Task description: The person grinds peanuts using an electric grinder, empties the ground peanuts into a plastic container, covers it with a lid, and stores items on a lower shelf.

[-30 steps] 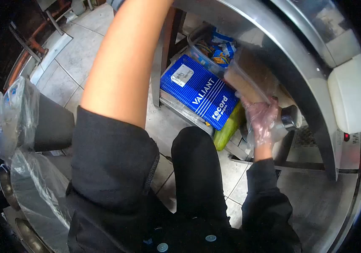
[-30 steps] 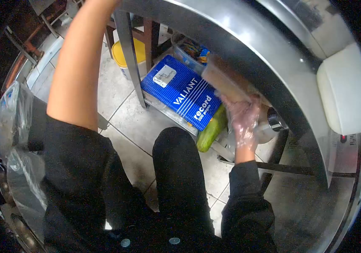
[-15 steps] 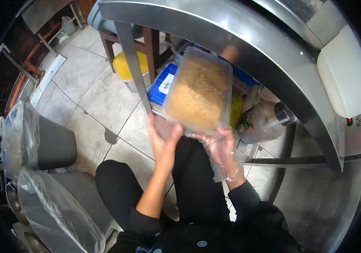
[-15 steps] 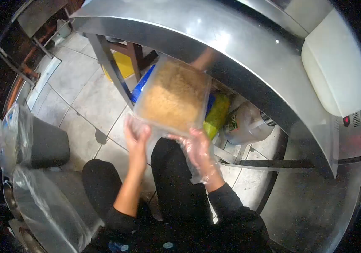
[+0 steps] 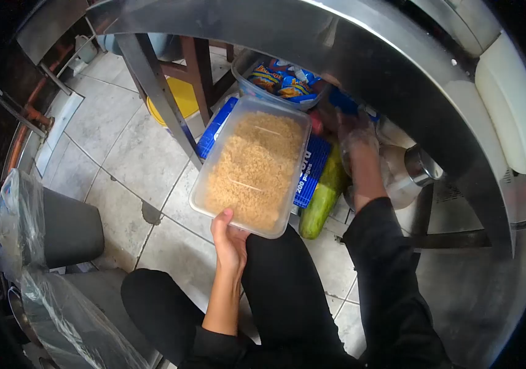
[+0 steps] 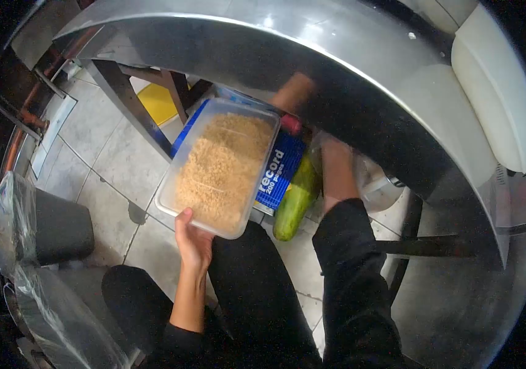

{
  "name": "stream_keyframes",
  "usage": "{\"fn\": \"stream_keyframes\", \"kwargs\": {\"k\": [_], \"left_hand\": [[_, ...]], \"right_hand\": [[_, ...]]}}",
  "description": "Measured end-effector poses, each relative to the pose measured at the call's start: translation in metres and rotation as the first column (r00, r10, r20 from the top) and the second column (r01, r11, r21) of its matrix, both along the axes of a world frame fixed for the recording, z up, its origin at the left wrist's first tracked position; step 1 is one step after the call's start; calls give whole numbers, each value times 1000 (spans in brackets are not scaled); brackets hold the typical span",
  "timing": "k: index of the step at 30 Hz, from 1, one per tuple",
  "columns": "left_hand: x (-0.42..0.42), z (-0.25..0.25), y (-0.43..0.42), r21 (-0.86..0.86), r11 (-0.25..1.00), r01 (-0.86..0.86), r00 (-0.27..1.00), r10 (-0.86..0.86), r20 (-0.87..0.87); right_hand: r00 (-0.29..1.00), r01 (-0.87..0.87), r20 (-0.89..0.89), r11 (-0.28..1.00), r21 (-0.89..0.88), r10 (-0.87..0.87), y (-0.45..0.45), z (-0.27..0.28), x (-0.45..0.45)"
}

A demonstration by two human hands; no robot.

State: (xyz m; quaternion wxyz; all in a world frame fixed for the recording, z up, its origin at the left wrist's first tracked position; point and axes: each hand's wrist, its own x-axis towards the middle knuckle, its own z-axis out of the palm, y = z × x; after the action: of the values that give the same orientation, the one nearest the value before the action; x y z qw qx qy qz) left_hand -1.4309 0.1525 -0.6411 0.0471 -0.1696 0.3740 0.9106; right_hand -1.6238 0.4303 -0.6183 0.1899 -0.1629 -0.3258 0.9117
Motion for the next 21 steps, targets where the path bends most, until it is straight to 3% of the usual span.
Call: {"fn": "stream_keyframes", "kwargs": {"k": [17,21], "left_hand": [[10,4,-4,-51,995,-82,997,81,-15],[11,3,-9,-135,983,-123,991,114,-72]], "right_hand": [[997,11,-69,990,-137,-20,28,-8,-45],[995,1,-99,988,-155,-17,31,-5,-51]]}}
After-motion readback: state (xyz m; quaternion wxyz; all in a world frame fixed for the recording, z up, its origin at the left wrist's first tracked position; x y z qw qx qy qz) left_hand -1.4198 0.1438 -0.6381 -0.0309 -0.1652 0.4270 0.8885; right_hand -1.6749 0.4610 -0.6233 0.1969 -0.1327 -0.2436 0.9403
